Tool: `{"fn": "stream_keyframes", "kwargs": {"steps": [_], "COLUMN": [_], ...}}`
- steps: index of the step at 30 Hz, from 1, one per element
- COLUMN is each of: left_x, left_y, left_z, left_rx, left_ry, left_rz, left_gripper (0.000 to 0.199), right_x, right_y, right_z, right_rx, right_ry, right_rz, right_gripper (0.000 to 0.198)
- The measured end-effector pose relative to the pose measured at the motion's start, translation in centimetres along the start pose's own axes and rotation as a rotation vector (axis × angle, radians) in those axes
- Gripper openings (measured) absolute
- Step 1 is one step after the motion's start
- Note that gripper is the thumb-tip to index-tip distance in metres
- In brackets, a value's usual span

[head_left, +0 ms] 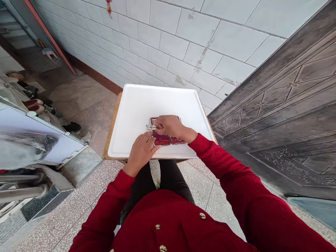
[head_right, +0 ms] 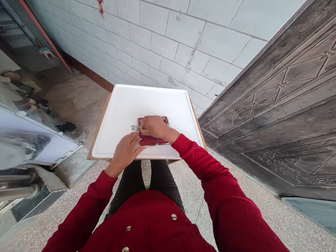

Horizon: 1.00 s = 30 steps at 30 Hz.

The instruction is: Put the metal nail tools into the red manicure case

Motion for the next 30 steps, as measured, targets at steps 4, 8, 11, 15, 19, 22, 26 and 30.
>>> {"fn": "stream_keyframes", "kwargs": {"steps": [4, 8, 11, 15, 19, 22, 26, 30], "left_x": [0.1, 0.2, 0.2, 0.1, 0.1, 0.2, 0.2, 0.1], "left_y": [0.0, 0.1, 0.1, 0.1, -0.1, 0.0, 0.0, 0.0], "left_z": [0.4, 0.5, 0.5, 0.4, 0.3, 0.3, 0.2, 0.2], "left_rx": [0.046, 0.034, 0.028, 0.049, 0.042, 0.053, 0.048, 0.047], "left_ry": [-0.047, -0.048, -0.052, -0.054, -0.054, -0.058, -0.067, -0.076], "left_rz": [-0.006, -0.009, -0.007, 0.011, 0.008, 0.002, 0.016, 0.017], "left_gripper": [0.023, 0.022, 0.021, 0.023, 0.023, 0.022, 0.022, 0.023], "right_x": [-2.5, -4.2, -4.2, -2.2, 1.2, 2.7, 2.1, 0.9], "right_y": [-0.6, -1.5, -1.9, -1.0, -0.1, -0.2, -0.4, 0.1], "right_z": [-4.0, -6.2, -6.7, -5.2, -2.1, -0.3, -0.3, -1.8], "right_rx": [-0.094, -0.178, -0.217, -0.094, -0.001, -0.006, -0.058, -0.101], "right_ry": [0.050, 0.065, 0.032, -0.004, -0.156, -0.259, -0.208, -0.119], "right_rz": [-0.007, 0.008, -0.038, -0.113, -0.083, -0.073, -0.033, 0.048], "right_gripper": [0.016, 0.020, 0.019, 0.021, 0.018, 0.020, 0.020, 0.025]}}
Point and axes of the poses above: each hand's wrist, its own z-axis away from the middle knuckle, its own y-axis out of the back of the hand, x = y × z, the point moved 3 cm from there along -z, towards the middle knuckle, and after that the axes turned 15 degrees about y, right-handed, at the moved point
